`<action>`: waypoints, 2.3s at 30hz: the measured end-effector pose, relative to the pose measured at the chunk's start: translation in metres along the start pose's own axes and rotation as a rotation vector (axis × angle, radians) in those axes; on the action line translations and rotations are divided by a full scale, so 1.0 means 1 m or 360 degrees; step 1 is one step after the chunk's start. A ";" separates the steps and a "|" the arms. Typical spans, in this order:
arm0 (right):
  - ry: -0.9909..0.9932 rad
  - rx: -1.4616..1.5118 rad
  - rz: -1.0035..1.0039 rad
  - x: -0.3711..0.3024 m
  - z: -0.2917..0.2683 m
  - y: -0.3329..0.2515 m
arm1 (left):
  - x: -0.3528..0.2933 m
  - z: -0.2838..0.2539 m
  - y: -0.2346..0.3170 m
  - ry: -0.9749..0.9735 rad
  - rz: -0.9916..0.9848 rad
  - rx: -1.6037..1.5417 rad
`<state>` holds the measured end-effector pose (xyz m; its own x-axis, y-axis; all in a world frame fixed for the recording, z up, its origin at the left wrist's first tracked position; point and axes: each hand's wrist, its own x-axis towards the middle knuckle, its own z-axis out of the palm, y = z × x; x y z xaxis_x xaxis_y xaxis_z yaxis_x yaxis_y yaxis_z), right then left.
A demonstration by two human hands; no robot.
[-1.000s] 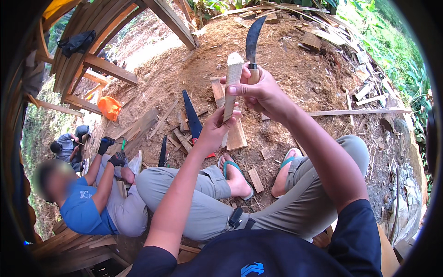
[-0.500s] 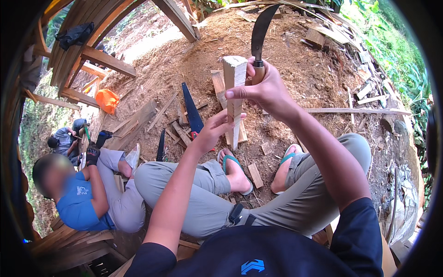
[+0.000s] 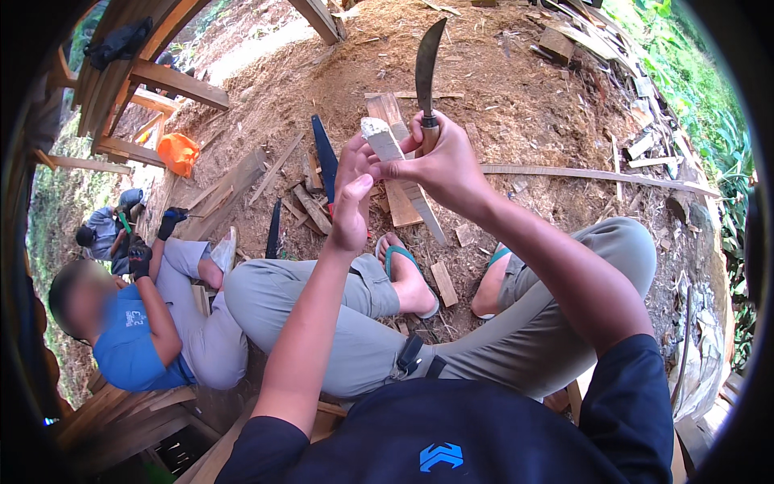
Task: The person sits on the ground and uses a red hand saw to cut a thin strip of wood. After sawing through the strip, the person picks up a knife and begins to whittle the end of the wood piece into a tapered point.
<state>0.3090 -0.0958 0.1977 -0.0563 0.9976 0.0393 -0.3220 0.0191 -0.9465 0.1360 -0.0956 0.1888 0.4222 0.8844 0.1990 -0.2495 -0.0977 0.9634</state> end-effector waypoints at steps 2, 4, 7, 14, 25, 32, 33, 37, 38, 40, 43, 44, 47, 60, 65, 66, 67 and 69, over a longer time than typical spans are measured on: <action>-0.0002 -0.0063 -0.0018 -0.002 0.004 0.012 | -0.004 -0.003 -0.002 0.0078 0.0026 0.0124; -0.0050 -0.0150 0.0012 -0.002 0.007 0.028 | -0.011 -0.005 -0.006 0.0168 0.0087 0.0241; -0.0124 -0.0198 0.0078 -0.005 0.011 0.039 | -0.022 -0.012 -0.011 0.0321 -0.0025 0.0491; -0.0339 -0.0712 0.0170 -0.018 0.002 0.022 | -0.036 -0.036 -0.006 0.0442 -0.0040 0.0366; -0.0442 -0.0645 0.0440 -0.053 0.023 -0.009 | -0.033 -0.052 -0.019 0.0576 0.0009 0.0280; -0.0503 -0.0676 0.0416 -0.047 0.015 -0.013 | -0.025 -0.048 -0.028 0.0535 0.0061 0.0259; -0.0507 -0.0690 0.0447 -0.046 0.013 -0.013 | -0.024 -0.047 -0.029 0.0547 0.0077 0.0252; -0.0520 -0.0714 0.0512 -0.045 0.008 -0.016 | -0.020 -0.047 -0.032 0.0514 0.0078 0.0122; -0.0522 -0.0712 0.0512 -0.045 0.007 -0.016 | -0.020 -0.047 -0.033 0.0501 0.0080 0.0120; -0.0522 -0.0736 0.0496 -0.044 0.007 -0.014 | -0.019 -0.045 -0.034 0.0501 0.0090 0.0103; -0.0545 -0.0819 0.0477 -0.042 0.006 -0.018 | -0.018 -0.042 -0.032 0.0510 0.0096 0.0249; -0.0557 -0.0855 0.0471 -0.041 0.006 -0.019 | -0.018 -0.043 -0.033 0.0498 0.0095 0.0253; -0.0541 -0.0863 0.0484 -0.041 0.005 -0.018 | -0.018 -0.045 -0.033 0.0479 0.0100 0.0286; -0.0540 -0.1100 0.0446 -0.039 0.005 -0.035 | -0.023 -0.036 -0.027 0.0437 -0.0079 0.0231; -0.0522 -0.1196 0.0418 -0.040 0.010 -0.036 | -0.025 -0.039 -0.030 0.0434 -0.0093 0.0165; -0.0519 -0.1198 0.0398 -0.040 0.011 -0.036 | -0.025 -0.040 -0.030 0.0425 -0.0092 0.0169; -0.0515 -0.1200 0.0378 -0.040 0.012 -0.037 | -0.025 -0.041 -0.029 0.0416 -0.0091 0.0174; -0.0510 -0.1213 0.0364 -0.040 0.014 -0.037 | -0.026 -0.044 -0.029 0.0416 -0.0089 0.0168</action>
<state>0.3103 -0.1369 0.2359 -0.3434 0.9179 -0.1990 0.4464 -0.0269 -0.8944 0.0943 -0.0959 0.1481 0.1905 0.9760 0.1052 -0.1343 -0.0803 0.9877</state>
